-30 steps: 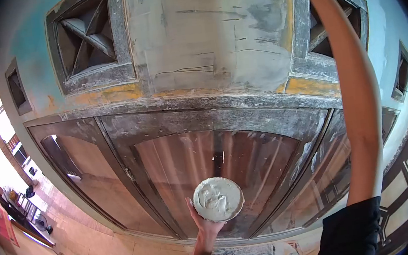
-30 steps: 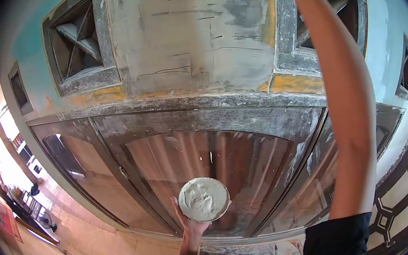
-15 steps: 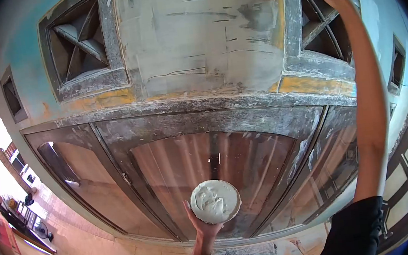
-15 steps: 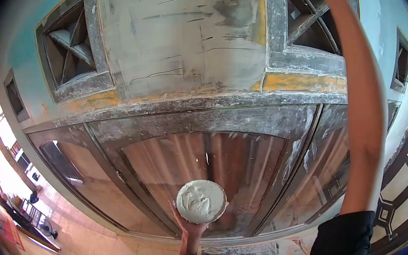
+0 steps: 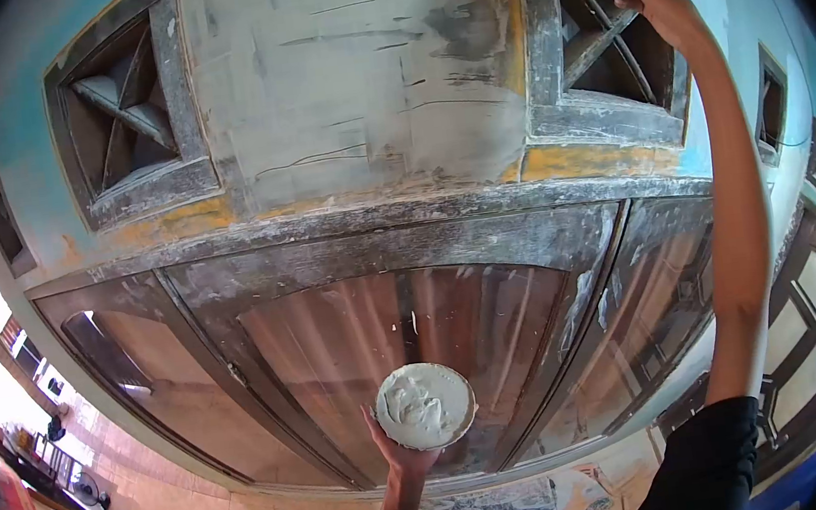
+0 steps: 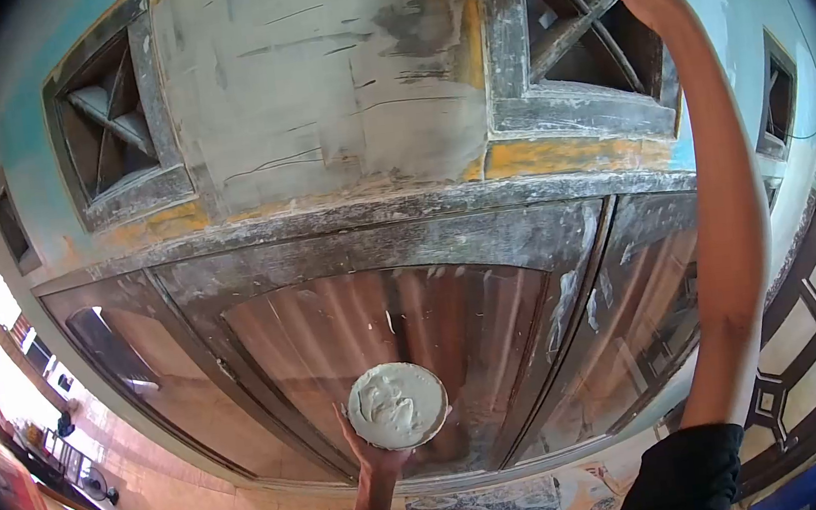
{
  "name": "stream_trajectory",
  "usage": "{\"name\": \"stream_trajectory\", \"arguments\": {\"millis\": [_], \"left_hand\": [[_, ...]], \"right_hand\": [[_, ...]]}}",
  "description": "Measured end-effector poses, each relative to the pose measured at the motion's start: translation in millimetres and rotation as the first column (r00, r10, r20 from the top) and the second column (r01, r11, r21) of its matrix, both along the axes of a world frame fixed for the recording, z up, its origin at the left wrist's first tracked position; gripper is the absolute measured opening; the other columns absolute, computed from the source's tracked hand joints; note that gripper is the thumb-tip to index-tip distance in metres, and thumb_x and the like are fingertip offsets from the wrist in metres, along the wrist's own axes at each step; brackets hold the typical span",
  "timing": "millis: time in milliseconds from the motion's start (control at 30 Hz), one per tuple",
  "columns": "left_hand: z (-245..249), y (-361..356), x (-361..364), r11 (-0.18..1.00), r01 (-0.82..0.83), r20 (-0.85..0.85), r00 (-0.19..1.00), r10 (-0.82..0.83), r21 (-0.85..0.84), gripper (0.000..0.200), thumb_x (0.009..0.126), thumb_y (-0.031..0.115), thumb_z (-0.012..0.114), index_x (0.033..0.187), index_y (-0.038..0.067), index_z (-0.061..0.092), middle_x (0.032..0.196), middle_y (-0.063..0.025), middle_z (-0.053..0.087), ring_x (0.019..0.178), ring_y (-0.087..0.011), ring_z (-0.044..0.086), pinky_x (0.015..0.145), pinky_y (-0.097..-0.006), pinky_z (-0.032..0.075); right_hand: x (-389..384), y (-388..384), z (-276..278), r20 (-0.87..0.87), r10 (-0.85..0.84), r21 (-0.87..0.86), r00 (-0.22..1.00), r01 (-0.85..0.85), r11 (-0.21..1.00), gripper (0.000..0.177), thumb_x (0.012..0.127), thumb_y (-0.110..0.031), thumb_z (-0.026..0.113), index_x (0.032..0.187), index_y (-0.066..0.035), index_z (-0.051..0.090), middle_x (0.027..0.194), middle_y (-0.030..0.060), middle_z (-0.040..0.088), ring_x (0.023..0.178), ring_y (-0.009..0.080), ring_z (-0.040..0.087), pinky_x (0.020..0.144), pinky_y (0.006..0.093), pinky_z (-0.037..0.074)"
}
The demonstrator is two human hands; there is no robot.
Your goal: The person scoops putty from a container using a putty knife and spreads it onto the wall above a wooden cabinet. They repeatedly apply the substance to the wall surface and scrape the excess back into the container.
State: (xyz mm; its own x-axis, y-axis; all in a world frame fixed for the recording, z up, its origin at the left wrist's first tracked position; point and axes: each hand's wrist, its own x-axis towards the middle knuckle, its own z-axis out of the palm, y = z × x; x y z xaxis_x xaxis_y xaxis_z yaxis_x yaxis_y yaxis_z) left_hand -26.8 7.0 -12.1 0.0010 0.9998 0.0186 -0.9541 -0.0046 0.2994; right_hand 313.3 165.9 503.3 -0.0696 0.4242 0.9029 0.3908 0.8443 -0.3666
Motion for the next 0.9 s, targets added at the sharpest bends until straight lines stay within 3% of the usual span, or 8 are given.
{"name": "stream_trajectory", "arguments": {"millis": [133, 233, 300, 367, 400, 567, 667, 900], "left_hand": [[2.7, -2.1, 4.6, 0.999, -0.011, -0.012, 1.0, 0.011, -0.032, 0.078, 0.083, 0.075, 0.036, 0.136, 0.018, 0.047, 0.138, -0.0088, 0.047, 0.126, -0.0382, 0.043, 0.102, -0.0631, 0.033], [-6.0, -3.7, 1.9, 0.998, 0.012, 0.012, 1.0, -0.012, -0.054, 0.078, 0.084, 0.075, 0.036, 0.136, 0.018, 0.047, 0.138, -0.0088, 0.047, 0.126, -0.0375, 0.043, 0.102, -0.0622, 0.034], [-20.6, 1.4, -1.8, 1.0, -0.01, 0.006, 1.0, 0.01, -0.029, 0.078, 0.084, 0.075, 0.036, 0.136, 0.018, 0.047, 0.137, -0.0088, 0.048, 0.126, -0.0368, 0.044, 0.102, -0.0618, 0.034], [-16.6, 2.4, -1.8, 1.0, -0.029, 0.001, 1.0, 0.029, 0.0, 0.078, 0.084, 0.075, 0.035, 0.136, 0.018, 0.047, 0.137, -0.0088, 0.048, 0.125, -0.0362, 0.044, 0.102, -0.0614, 0.035], [-3.1, -3.8, -0.1, 0.997, -0.078, -0.071, 0.995, 0.077, -0.008, 0.078, 0.084, 0.075, 0.036, 0.135, 0.018, 0.047, 0.136, -0.0087, 0.049, 0.125, -0.0356, 0.045, 0.101, -0.061, 0.035], [1.4, 2.4, 1.8, 0.993, -0.12, -0.093, 0.989, 0.119, -0.009, 0.077, 0.083, 0.075, 0.037, 0.134, 0.018, 0.048, 0.134, -0.0087, 0.051, 0.123, -0.0341, 0.046, 0.101, -0.0602, 0.036], [-0.4, 10.3, 3.9, 0.997, -0.072, 0.075, 0.995, 0.072, -0.009, 0.077, 0.083, 0.075, 0.037, 0.134, 0.018, 0.049, 0.135, -0.0089, 0.049, 0.124, -0.0351, 0.045, 0.101, -0.0616, 0.035], [-3.3, 21.0, 7.9, 0.998, -0.068, 0.045, 0.997, 0.068, -0.003, 0.077, 0.082, 0.075, 0.038, 0.134, 0.019, 0.049, 0.14, -0.0079, 0.044, 0.126, -0.0374, 0.041, 0.102, -0.0641, 0.031]], "right_hand": [[-24.8, -8.7, -1.0, 0.086, -0.033, 0.171, 0.996, 0.018, 0.985, 0.046, 0.093, -0.039, 0.061, 0.13, -0.011, 0.057, 0.116, -0.0002, 0.063, 0.102, 0.0056, 0.059, 0.079, 0.0187, 0.047], [-78.5, -26.7, -4.1, -0.041, 0.21, 0.628, 0.977, -0.139, 0.766, 0.018, 0.093, -0.014, 0.062, 0.09, 0.002, 0.069, 0.081, 0.0087, 0.068, 0.076, 0.0149, 0.066, 0.065, 0.0273, 0.055], [-74.7, -27.0, -2.5, -0.013, 0.132, 0.641, 0.991, -0.093, 0.762, 0.021, 0.093, -0.015, 0.061, 0.106, 0.002, 0.067, 0.091, 0.0107, 0.07, 0.083, 0.0186, 0.067, 0.069, 0.0279, 0.055], [-62.0, -13.0, 3.4, -0.14, -0.43, 0.844, 0.892, 0.335, 0.42, 0.029, 0.092, -0.014, 0.062, 0.118, 0.0, 0.061, 0.101, 0.0119, 0.069, 0.085, 0.0228, 0.068, 0.074, 0.0304, 0.055], [-64.0, -14.6, 11.6, 0.013, -0.438, 0.947, 0.899, 0.129, 0.293, 0.031, 0.09, -0.01, 0.064, 0.12, -0.002, 0.06, 0.106, 0.0125, 0.069, 0.087, 0.0243, 0.068, 0.077, 0.0328, 0.055], [-81.1, -6.7, 20.4, 0.196, -0.462, 0.979, 0.865, -0.148, 0.139, 0.021, 0.085, -0.005, 0.067, 0.106, -0.004, 0.069, 0.11, 0.0112, 0.067, 0.092, 0.0253, 0.068, 0.078, 0.0338, 0.056], [-75.9, -11.8, 19.0, -0.006, -0.809, 0.996, 0.588, -0.066, -0.055, 0.027, 0.078, -0.01, 0.071, 0.105, -0.008, 0.07, 0.107, 0.0055, 0.067, 0.096, 0.0229, 0.067, 0.078, 0.0307, 0.057], [-73.2, -3.4, 22.2, 0.069, -0.84, 0.98, 0.538, -0.195, -0.045, 0.03, 0.078, -0.014, 0.072, 0.108, -0.01, 0.069, 0.118, 0.005, 0.065, 0.108, 0.0223, 0.064, 0.083, 0.033, 0.057]]}}
